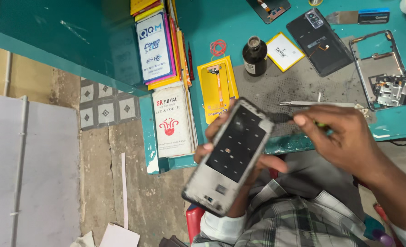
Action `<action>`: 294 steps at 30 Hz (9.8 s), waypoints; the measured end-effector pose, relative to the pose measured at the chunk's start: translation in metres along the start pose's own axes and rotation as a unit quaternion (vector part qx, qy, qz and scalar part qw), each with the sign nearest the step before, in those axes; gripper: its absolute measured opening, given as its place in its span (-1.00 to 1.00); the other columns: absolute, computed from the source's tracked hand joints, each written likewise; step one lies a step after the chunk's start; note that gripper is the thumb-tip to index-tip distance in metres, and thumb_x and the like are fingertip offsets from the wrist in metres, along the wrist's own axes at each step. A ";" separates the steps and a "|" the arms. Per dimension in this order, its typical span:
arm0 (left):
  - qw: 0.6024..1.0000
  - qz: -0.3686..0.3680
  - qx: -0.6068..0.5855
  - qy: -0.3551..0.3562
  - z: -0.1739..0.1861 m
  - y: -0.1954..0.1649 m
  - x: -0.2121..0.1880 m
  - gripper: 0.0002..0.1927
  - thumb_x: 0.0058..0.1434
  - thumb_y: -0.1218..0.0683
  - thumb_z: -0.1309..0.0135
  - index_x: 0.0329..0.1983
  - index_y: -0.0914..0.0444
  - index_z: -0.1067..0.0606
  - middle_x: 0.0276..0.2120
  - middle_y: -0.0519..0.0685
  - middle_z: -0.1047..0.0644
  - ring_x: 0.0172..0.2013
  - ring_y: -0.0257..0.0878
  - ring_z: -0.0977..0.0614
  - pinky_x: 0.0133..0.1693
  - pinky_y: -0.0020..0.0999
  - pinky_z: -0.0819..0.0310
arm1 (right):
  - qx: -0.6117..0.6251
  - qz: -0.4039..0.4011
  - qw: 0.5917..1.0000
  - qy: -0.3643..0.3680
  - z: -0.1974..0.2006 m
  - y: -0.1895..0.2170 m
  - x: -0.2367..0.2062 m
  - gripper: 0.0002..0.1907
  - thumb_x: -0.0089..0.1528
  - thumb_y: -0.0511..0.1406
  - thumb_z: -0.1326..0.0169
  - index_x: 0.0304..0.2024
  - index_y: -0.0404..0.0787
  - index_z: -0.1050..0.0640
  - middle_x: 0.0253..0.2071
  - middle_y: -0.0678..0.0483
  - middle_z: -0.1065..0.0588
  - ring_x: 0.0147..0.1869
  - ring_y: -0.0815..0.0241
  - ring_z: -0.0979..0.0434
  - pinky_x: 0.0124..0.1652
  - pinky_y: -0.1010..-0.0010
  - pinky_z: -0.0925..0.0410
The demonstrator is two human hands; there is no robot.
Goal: The person works on a disassembled smartphone at a repair bench, prying at the phone frame with a small tool, wiping the frame and screen area with a cloth, cutting and applying adhesive tape to the frame, and peeling the protective liner from a replacement display panel with an attached flex cable.
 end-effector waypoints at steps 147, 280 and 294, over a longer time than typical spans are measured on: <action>0.730 0.222 -0.633 0.131 -0.064 -0.017 0.005 -0.75 0.28 0.27 -0.26 0.00 0.40 -0.52 -0.18 -0.04 -0.65 -0.19 -0.41 -0.65 -0.10 -0.51 -0.59 | -0.328 0.256 0.908 -0.052 0.053 0.046 0.048 -0.44 -0.04 0.21 -0.38 -0.53 -0.06 -0.53 -0.39 0.22 -0.46 -0.29 0.24 -0.34 0.05 0.16 -0.02; 0.619 0.287 -0.731 -0.009 -0.051 -0.022 0.005 -0.82 0.39 0.24 -0.18 0.02 0.38 -0.51 -0.18 -0.07 -0.59 -0.20 -0.42 -0.57 -0.08 -0.52 -0.49 | 0.212 0.071 0.971 -0.087 -0.008 0.008 -0.025 -0.78 0.37 -0.41 -0.15 -0.37 -0.25 -0.44 -0.53 0.22 -0.29 -0.46 0.48 -0.18 -0.41 0.61 -0.06; 0.648 0.260 -0.716 -0.004 -0.053 -0.027 0.007 -0.76 0.39 0.27 -0.19 0.08 0.38 -0.46 -0.21 -0.03 -0.61 -0.23 -0.43 -0.63 -0.11 -0.51 -0.57 | 0.136 0.086 0.980 -0.118 -0.003 0.016 -0.008 -0.73 0.35 -0.22 -0.21 -0.28 -0.28 -0.47 -0.41 0.18 -0.34 -0.36 0.40 -0.26 -0.31 0.62 -0.15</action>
Point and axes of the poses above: each hand's wrist, its own x-axis towards the middle knuckle, its own z-axis out of the back of the hand, y = z × x, the point moved 5 cm from there along x, towards the middle knuckle
